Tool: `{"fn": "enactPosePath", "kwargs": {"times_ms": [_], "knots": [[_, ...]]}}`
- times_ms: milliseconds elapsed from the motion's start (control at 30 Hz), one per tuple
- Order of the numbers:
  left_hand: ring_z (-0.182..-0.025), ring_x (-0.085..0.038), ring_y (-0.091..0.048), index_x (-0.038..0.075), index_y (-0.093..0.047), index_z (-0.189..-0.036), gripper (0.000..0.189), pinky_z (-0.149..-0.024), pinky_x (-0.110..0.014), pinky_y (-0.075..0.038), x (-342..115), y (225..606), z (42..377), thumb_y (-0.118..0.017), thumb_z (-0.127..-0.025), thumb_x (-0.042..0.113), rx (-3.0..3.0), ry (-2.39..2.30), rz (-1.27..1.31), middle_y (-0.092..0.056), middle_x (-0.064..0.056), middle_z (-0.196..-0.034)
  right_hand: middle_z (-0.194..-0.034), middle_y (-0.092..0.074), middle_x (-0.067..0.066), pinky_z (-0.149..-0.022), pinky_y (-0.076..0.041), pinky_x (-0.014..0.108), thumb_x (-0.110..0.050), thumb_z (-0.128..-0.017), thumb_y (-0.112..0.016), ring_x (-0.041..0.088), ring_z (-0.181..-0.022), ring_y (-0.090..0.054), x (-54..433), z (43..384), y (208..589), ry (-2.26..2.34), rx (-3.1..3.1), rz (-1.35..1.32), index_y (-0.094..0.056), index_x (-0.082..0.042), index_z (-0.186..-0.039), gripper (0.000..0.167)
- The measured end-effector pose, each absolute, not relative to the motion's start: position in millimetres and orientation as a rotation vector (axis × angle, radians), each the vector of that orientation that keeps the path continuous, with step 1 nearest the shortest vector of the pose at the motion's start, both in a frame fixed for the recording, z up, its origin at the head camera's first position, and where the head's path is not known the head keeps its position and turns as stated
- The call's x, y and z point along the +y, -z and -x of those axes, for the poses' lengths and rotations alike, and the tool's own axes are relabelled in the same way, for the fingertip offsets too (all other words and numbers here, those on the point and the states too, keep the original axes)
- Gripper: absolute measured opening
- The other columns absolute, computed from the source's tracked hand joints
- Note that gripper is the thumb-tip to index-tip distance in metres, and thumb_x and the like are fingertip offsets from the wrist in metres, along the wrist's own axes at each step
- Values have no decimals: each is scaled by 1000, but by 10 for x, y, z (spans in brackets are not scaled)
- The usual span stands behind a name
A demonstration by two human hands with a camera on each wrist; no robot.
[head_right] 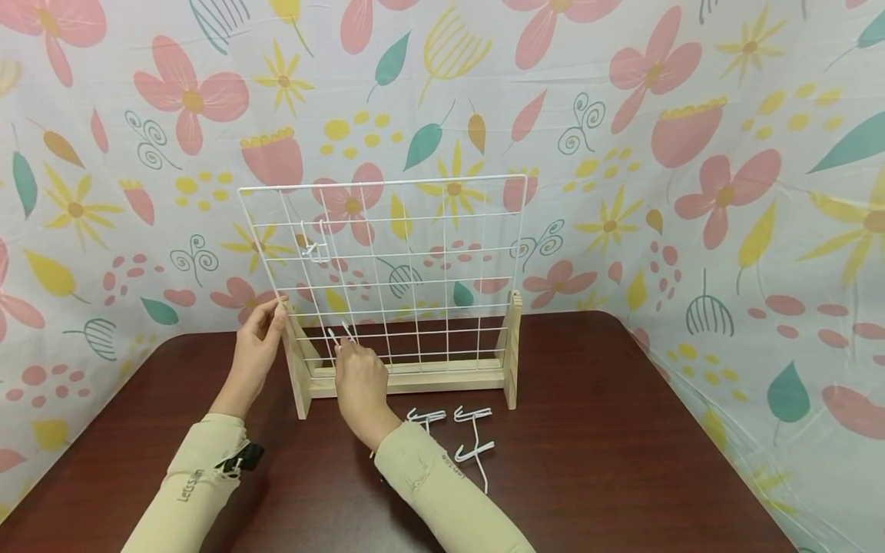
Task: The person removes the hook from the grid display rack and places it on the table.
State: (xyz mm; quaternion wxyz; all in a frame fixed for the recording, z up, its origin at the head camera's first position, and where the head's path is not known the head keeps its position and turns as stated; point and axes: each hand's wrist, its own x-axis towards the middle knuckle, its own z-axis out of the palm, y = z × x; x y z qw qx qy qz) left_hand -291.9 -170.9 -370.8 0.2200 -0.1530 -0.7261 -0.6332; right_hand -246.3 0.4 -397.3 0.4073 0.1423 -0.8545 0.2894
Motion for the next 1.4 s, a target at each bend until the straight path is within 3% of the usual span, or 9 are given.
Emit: {"fn": "enactPosePath", "kwargs": {"times_ms": [133,433,633,1400], "knots": [[-90,-4,-51,1,-53,-131,42,-74,-13,-42,-1718,3756,2948,-54,-99,28,-1959,1757,478,-56,4,-105,-97,-72,11,-64,-56,37,-14,-93,-64,23,-84,-70,13,2447,3957,-735,-2158,-367,-73,-1,-105,19],[-91,-6,-51,-2,-50,-134,38,-75,-13,-42,-1701,3707,2942,-51,-101,17,-2030,1764,390,-53,0,-106,-93,-73,10,-60,-55,36,-13,-93,-64,23,-78,-70,54,2399,3939,-739,-2146,-371,-73,-2,-105,19],[-92,-6,-51,-1,-51,-134,38,-75,-13,-42,-1701,3712,2953,-51,-101,17,-2036,1769,388,-53,1,-106,-94,-73,8,-59,-54,36,-13,-92,-66,22,-75,-69,104,2346,3898,-753,-2144,-375,-73,-3,-107,20],[-92,-5,-50,-2,-49,-135,40,-75,-13,-42,-1722,3735,2952,-51,-101,18,-2050,1752,377,-53,-4,-108,-100,-72,7,-64,-56,35,-13,-93,-64,21,-85,-69,329,2182,3820,-740,-2100,-507,-73,-4,-109,20]]}}
